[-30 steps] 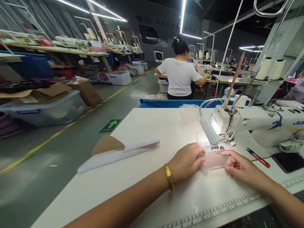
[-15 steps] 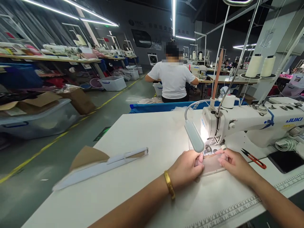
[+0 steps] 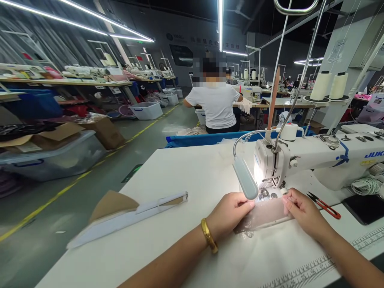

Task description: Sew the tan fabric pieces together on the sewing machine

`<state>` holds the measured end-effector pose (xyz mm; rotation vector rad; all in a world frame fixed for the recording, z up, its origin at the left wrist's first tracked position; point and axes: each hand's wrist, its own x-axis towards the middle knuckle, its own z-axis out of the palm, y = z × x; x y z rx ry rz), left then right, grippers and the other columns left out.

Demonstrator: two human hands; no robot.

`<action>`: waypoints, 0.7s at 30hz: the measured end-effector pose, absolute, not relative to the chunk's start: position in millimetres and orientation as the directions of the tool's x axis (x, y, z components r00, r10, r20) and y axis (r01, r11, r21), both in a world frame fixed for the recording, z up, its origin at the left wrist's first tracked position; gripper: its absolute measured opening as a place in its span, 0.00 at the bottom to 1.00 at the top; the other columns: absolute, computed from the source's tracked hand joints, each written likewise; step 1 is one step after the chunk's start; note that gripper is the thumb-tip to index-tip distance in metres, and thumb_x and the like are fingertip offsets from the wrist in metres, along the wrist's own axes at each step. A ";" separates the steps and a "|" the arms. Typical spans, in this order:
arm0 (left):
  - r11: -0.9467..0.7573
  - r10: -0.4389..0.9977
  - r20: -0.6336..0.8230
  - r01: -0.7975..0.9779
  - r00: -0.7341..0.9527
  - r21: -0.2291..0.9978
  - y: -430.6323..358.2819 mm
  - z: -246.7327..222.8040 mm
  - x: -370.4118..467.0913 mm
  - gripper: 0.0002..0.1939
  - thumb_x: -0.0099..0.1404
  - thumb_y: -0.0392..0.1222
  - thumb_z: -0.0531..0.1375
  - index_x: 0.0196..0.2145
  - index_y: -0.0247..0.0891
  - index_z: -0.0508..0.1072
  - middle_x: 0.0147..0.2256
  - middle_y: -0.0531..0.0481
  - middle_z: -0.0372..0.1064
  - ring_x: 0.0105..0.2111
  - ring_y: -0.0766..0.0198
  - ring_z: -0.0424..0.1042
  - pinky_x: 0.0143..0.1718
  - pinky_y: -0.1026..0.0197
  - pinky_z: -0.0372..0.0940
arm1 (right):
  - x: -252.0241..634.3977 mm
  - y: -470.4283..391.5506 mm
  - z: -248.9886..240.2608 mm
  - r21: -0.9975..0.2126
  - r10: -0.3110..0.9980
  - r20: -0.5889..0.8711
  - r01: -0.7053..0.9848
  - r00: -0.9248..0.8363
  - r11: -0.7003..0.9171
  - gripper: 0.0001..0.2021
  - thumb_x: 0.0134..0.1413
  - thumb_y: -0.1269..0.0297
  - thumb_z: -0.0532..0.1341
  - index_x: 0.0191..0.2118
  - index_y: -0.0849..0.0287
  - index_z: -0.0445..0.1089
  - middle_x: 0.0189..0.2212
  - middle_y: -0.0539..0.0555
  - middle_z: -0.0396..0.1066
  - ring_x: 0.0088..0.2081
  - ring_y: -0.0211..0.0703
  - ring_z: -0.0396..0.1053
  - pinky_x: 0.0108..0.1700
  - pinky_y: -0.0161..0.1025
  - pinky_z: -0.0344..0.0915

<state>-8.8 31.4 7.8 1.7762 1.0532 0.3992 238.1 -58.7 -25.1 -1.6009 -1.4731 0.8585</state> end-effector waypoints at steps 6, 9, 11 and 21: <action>-0.128 0.807 -0.173 0.454 0.565 0.882 31.2 10.6 -8.8 0.15 0.58 0.53 0.56 0.22 0.40 0.67 0.26 0.51 0.66 0.29 0.60 0.66 0.33 0.60 0.60 | 238.3 -57.0 -25.5 -0.897 0.990 0.038 0.441 0.139 -0.027 0.19 0.69 0.47 0.56 0.30 0.53 0.60 0.25 0.46 0.62 0.28 0.41 0.54 0.32 0.38 0.52; -0.124 0.802 -0.176 0.448 0.571 0.886 30.0 11.6 -8.2 0.15 0.58 0.53 0.56 0.22 0.40 0.67 0.26 0.51 0.67 0.30 0.60 0.66 0.33 0.60 0.60 | 238.0 -55.6 -26.5 -0.902 0.986 0.049 0.432 0.156 -0.024 0.19 0.68 0.46 0.57 0.30 0.53 0.61 0.26 0.47 0.64 0.28 0.41 0.56 0.31 0.38 0.53; -0.130 0.796 -0.171 0.440 0.581 0.889 29.2 12.2 -8.1 0.15 0.58 0.53 0.56 0.22 0.40 0.67 0.26 0.51 0.67 0.30 0.60 0.66 0.33 0.60 0.60 | 238.1 -55.0 -26.8 -0.908 0.985 0.048 0.417 0.168 -0.027 0.18 0.67 0.46 0.57 0.31 0.53 0.62 0.27 0.48 0.66 0.28 0.41 0.56 0.31 0.38 0.53; -0.242 0.786 -0.086 0.434 0.612 0.868 25.8 15.8 -6.5 0.16 0.61 0.51 0.54 0.21 0.41 0.57 0.24 0.54 0.56 0.27 0.63 0.58 0.31 0.60 0.55 | 241.8 -51.2 -26.3 -0.943 0.980 0.061 0.333 0.190 -0.006 0.19 0.66 0.47 0.58 0.28 0.54 0.60 0.23 0.45 0.60 0.28 0.40 0.55 0.33 0.37 0.55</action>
